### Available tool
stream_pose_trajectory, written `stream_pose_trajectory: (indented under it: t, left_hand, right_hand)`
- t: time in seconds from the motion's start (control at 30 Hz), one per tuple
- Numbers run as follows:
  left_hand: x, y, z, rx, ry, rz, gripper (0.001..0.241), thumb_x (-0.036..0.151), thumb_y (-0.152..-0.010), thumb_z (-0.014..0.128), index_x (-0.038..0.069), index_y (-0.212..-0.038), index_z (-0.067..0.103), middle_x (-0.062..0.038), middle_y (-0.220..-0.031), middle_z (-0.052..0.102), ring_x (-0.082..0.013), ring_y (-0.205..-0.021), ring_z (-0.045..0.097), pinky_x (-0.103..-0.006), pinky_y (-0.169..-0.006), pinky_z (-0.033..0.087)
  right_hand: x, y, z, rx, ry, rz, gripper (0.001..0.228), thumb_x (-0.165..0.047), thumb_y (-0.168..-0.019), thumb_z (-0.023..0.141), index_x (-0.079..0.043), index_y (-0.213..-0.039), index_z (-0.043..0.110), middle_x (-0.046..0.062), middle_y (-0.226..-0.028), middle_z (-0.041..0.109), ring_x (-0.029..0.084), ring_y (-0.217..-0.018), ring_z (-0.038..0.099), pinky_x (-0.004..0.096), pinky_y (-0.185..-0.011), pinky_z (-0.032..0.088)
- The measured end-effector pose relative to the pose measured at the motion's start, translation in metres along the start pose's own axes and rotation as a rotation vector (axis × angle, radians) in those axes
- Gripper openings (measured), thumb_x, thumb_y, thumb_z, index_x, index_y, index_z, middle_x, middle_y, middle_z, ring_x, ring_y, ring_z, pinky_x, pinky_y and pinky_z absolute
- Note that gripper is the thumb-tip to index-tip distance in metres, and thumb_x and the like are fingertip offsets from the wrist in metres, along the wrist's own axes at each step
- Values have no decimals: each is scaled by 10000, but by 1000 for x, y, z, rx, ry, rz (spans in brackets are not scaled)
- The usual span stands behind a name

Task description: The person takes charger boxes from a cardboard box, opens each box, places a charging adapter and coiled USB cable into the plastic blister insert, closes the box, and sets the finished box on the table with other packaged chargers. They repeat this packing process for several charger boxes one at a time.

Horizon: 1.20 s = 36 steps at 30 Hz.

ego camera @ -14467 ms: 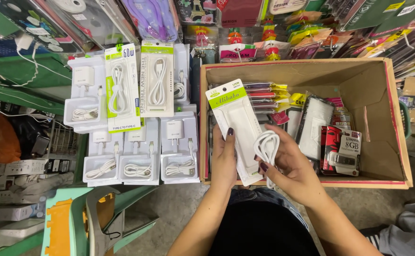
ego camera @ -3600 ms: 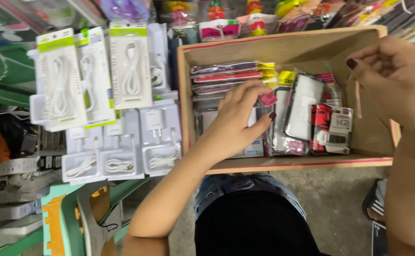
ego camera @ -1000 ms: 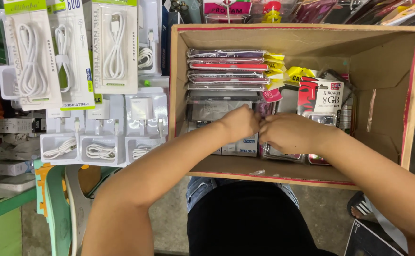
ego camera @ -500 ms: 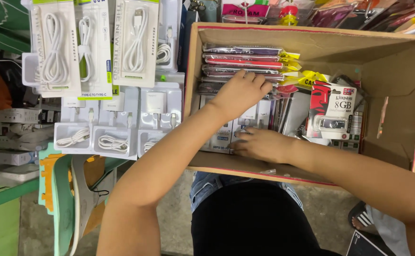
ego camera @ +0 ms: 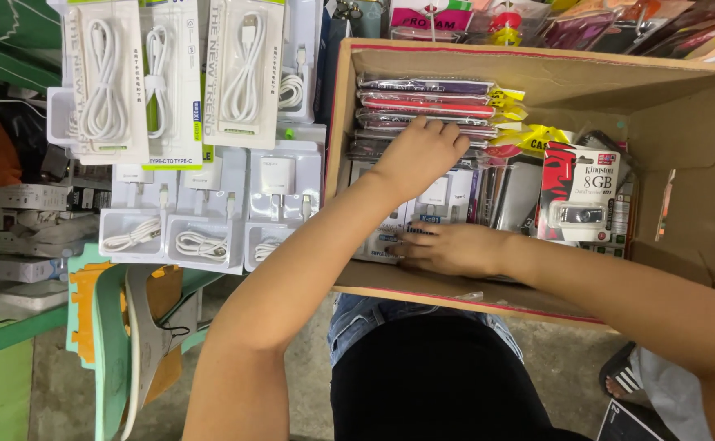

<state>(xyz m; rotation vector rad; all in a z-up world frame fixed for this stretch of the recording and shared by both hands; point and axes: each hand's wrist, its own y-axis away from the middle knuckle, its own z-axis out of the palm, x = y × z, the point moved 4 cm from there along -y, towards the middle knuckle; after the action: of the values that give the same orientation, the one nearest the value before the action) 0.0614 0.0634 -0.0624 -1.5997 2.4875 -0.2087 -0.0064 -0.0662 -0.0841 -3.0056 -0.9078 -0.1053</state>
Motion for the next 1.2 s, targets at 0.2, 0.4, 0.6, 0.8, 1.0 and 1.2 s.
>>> stream_pose_trajectory:
  t: [0.2,0.4,0.6,0.8,1.0,1.2]
  left_hand:
    - [5,-1,-1,-8,0,-47,149,144,-816,639,111,-961,632,-69,-874,687,-244,-810,711,-373,-739,513]
    - [6,2,8,-38,-44,-44,116,135,-805,635,125,-920,642,-47,-826,699,-226,-791,718,-361,-749,513]
    - [3,9,4,-97,27,-74,85,116,-844,645,123,-929,646,-59,-848,715,-233,-812,720,-385,-808,505]
    - [-2,28,-19,-124,244,-152,339,51,-658,669,72,-996,662,-104,-888,737,-290,-877,728,-475,-825,526]
    - [0,68,-15,-793,836,-660,475,369,-1045,514,-39,-1287,518,-267,-957,776,-385,-809,769,-488,-741,588]
    - [37,93,22,-725,1579,-1072,573,396,-968,520,75,-1388,300,-259,-1006,675,-378,-781,745,-492,-681,674]
  right_hand:
    - [5,11,-13,-125,-337,43,432,-177,-905,525,-69,-1316,604,62,-1523,489,276,-1298,470,410,-1033,406]
    - [4,-2,-13,-13,-184,6,435,-205,-844,548,-86,-1258,613,85,-1447,520,289,-1334,471,430,-1091,383]
    - [9,3,-43,-56,-238,77,510,-175,-851,534,-96,-1354,547,85,-1416,526,289,-1293,481,466,-1114,369]
    - [29,16,-92,-51,-517,247,538,-140,-882,547,-79,-1413,479,139,-1475,484,338,-1235,526,481,-998,422]
    - [56,15,-141,-243,-779,384,963,70,-612,648,-151,-1517,402,119,-1436,539,323,-1261,516,478,-1021,402]
    - [60,28,-117,-163,-720,404,885,55,-615,669,-199,-1447,503,118,-1280,647,339,-1195,572,492,-959,456]
